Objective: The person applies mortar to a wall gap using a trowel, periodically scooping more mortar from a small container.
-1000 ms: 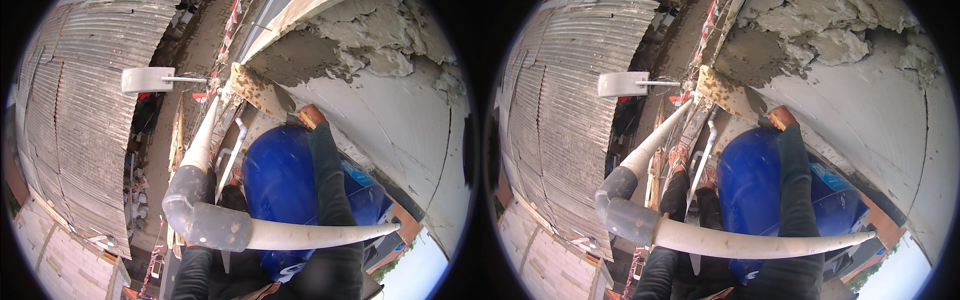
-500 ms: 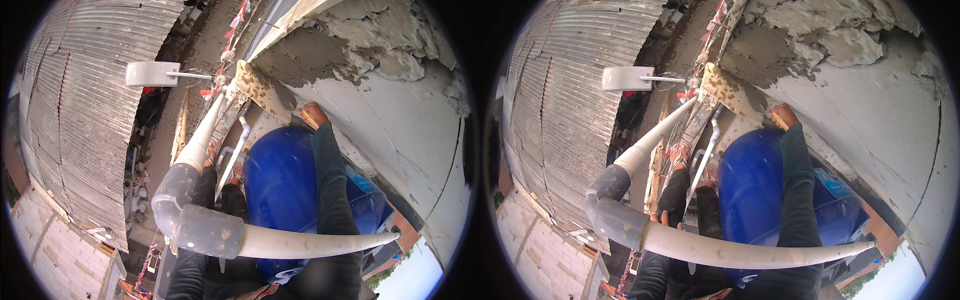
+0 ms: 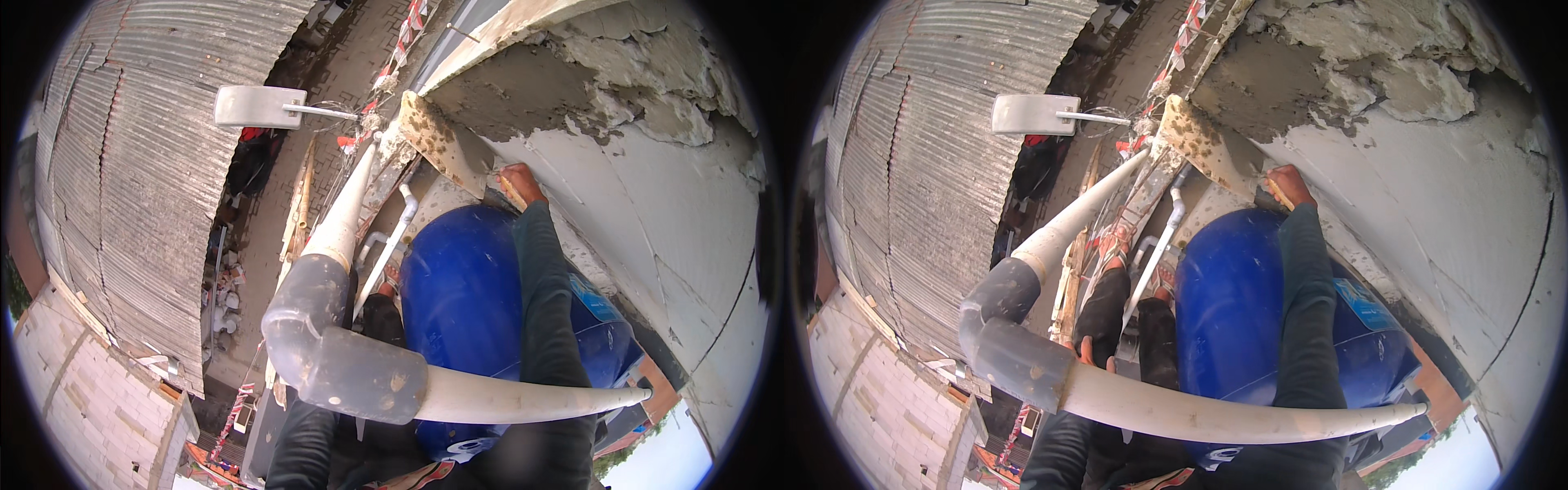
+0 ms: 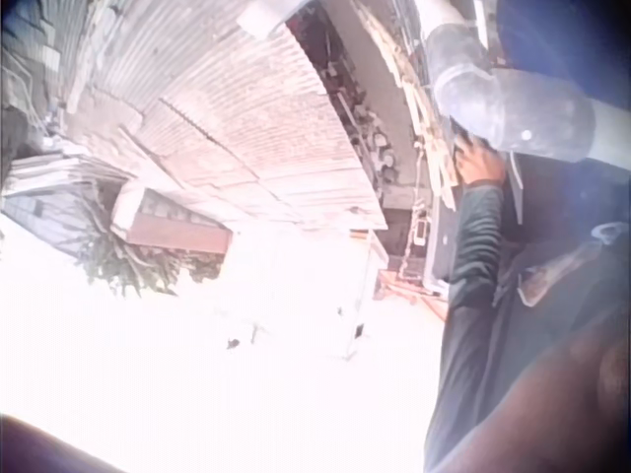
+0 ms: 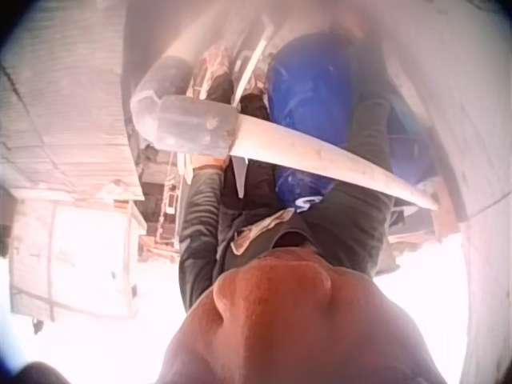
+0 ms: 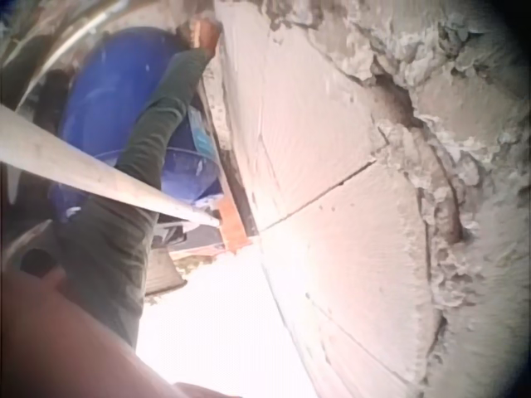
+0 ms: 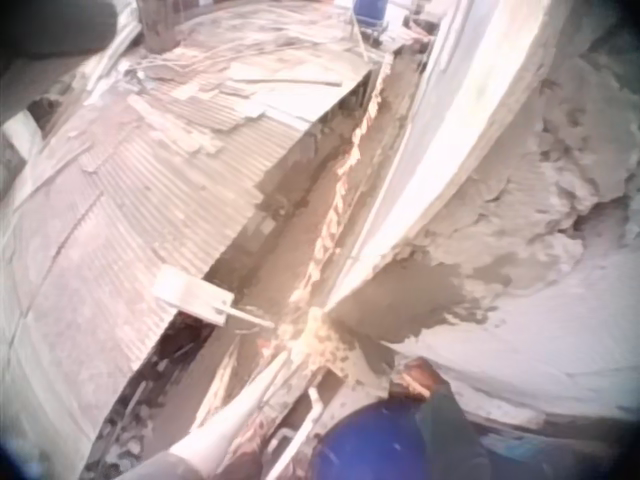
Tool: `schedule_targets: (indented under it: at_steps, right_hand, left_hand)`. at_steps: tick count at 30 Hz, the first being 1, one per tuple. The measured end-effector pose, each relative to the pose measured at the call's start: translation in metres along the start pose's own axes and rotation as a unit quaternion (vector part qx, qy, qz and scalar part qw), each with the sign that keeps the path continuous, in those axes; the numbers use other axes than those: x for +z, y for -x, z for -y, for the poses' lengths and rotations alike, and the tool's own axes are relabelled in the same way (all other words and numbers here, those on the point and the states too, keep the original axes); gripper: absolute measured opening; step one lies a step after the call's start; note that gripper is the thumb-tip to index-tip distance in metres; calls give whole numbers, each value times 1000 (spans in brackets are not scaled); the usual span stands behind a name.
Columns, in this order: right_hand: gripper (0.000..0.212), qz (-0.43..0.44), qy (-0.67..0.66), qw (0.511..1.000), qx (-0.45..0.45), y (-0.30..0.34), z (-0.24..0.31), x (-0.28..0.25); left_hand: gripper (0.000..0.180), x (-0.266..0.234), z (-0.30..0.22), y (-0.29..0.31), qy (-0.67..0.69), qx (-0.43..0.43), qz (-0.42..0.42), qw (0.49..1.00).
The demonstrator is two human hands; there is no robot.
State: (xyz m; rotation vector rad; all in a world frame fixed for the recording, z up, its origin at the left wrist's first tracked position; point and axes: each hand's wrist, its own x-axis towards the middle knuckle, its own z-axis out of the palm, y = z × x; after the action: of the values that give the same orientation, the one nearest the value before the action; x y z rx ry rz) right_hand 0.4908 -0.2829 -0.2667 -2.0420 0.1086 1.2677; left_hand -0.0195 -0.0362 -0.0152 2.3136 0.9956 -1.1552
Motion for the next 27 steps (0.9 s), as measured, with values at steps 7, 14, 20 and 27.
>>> schedule_targets:
  at_steps: [7, 14, 20, 27]
  right_hand:
    - [37, -5, 10, 1000, -12, 7, 4, 12]
    - [37, -28, -10, 999, -18, 12, -4, 16]
    - [34, -49, 8, 998, -26, 22, -10, 25]
    - [35, 21, -2, 1000, 3, 24, 7, 11]
  left_hand:
    - [69, 7, 9, 9, -9, 11, -71, 997]
    - [71, 32, 9, 30, -76, -7, -289, 954]
    - [57, 7, 20, 18, -4, 16, -135, 991]
    - [43, -9, 29, 18, 42, 10, -14, 999]
